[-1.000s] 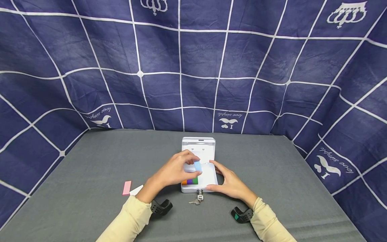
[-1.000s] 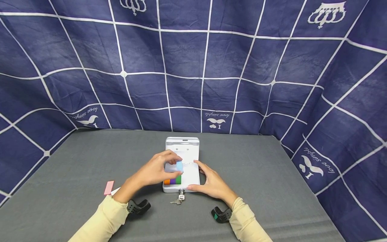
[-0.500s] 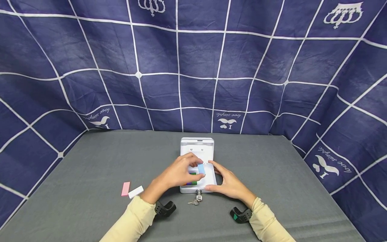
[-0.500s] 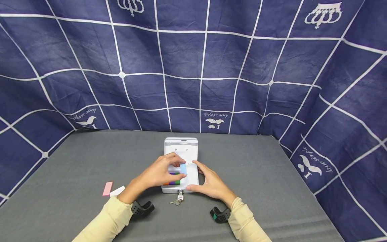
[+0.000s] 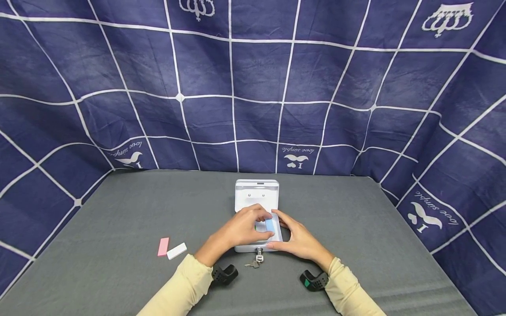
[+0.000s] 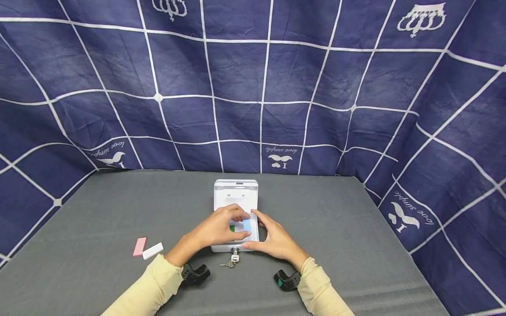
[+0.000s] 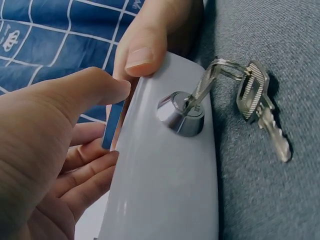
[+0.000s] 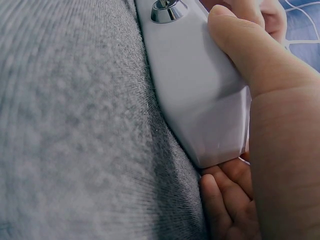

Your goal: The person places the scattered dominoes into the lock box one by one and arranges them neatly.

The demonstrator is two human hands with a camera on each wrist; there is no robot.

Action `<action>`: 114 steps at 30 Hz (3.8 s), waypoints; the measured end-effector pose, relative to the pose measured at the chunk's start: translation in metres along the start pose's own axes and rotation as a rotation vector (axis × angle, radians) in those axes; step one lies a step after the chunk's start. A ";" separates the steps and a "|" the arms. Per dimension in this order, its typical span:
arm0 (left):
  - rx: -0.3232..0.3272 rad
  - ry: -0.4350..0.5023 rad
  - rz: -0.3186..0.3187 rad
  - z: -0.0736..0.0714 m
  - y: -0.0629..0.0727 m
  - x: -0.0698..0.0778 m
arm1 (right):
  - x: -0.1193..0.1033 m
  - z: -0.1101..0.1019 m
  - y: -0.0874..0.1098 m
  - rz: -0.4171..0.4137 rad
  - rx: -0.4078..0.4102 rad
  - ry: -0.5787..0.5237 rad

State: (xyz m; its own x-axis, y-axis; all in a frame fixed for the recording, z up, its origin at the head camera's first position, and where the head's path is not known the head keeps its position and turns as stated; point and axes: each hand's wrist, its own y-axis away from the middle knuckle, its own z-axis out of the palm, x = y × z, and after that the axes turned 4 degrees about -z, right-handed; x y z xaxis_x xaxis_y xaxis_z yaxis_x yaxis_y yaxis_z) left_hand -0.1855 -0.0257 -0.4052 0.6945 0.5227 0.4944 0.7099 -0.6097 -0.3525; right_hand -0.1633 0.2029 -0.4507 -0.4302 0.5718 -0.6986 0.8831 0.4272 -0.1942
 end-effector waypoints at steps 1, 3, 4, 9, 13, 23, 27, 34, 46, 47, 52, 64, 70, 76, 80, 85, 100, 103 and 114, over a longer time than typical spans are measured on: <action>-0.001 -0.006 0.004 0.001 -0.001 0.000 | 0.000 0.000 0.000 0.001 -0.001 -0.001; -0.004 -0.016 0.010 0.003 -0.001 0.000 | 0.000 0.000 0.000 0.002 -0.001 -0.004; -0.006 -0.017 0.012 0.004 -0.002 0.000 | 0.000 -0.001 0.001 -0.002 -0.001 -0.003; -0.025 -0.022 0.009 0.007 -0.003 0.001 | -0.001 -0.001 0.001 -0.013 -0.002 -0.007; -0.034 -0.040 0.015 0.011 -0.004 -0.001 | 0.000 -0.001 0.000 -0.008 -0.002 0.001; -0.062 -0.103 0.043 0.018 -0.008 0.000 | 0.001 -0.001 -0.001 -0.013 -0.002 0.008; -0.088 -0.130 0.032 0.021 -0.010 0.001 | 0.002 0.000 -0.001 -0.015 0.001 0.008; -0.095 -0.156 0.008 0.024 -0.012 0.003 | 0.002 0.000 -0.001 -0.011 0.005 0.005; -0.058 -0.155 -0.003 0.027 -0.014 0.006 | 0.000 -0.002 0.000 -0.038 0.008 0.004; -0.059 -0.159 -0.006 0.027 -0.014 0.006 | 0.000 -0.002 0.000 -0.038 0.008 0.007; -0.073 -0.194 -0.016 0.028 -0.014 0.007 | 0.000 -0.002 0.000 -0.029 0.005 0.007; -0.078 -0.214 -0.029 0.028 -0.013 0.007 | 0.001 -0.001 0.000 -0.024 -0.001 0.015; -0.073 -0.211 -0.014 0.028 -0.013 0.007 | 0.001 -0.002 0.000 -0.027 0.002 0.014; -0.073 -0.217 -0.003 0.028 -0.013 0.007 | 0.001 -0.002 0.001 -0.033 0.007 0.018; -0.071 -0.218 -0.003 0.027 -0.013 0.007 | 0.001 -0.001 0.001 -0.019 0.005 0.012; -0.061 -0.227 -0.002 0.026 -0.011 0.008 | 0.000 0.000 0.001 -0.016 0.009 0.010; 0.005 -0.166 0.028 0.009 -0.007 0.015 | 0.003 0.000 0.001 -0.039 0.009 0.005; 0.028 -0.149 0.035 0.005 -0.004 0.016 | 0.001 0.000 0.001 -0.035 0.009 0.006; 0.113 -0.081 0.031 -0.010 0.006 0.016 | -0.001 -0.001 0.000 -0.017 0.002 0.010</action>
State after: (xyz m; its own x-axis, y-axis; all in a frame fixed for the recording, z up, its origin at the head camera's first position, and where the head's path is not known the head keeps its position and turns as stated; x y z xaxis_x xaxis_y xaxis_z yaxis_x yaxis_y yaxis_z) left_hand -0.1711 -0.0267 -0.3914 0.7203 0.5540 0.4173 0.6933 -0.5576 -0.4565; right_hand -0.1630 0.2034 -0.4491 -0.4473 0.5709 -0.6885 0.8758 0.4358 -0.2075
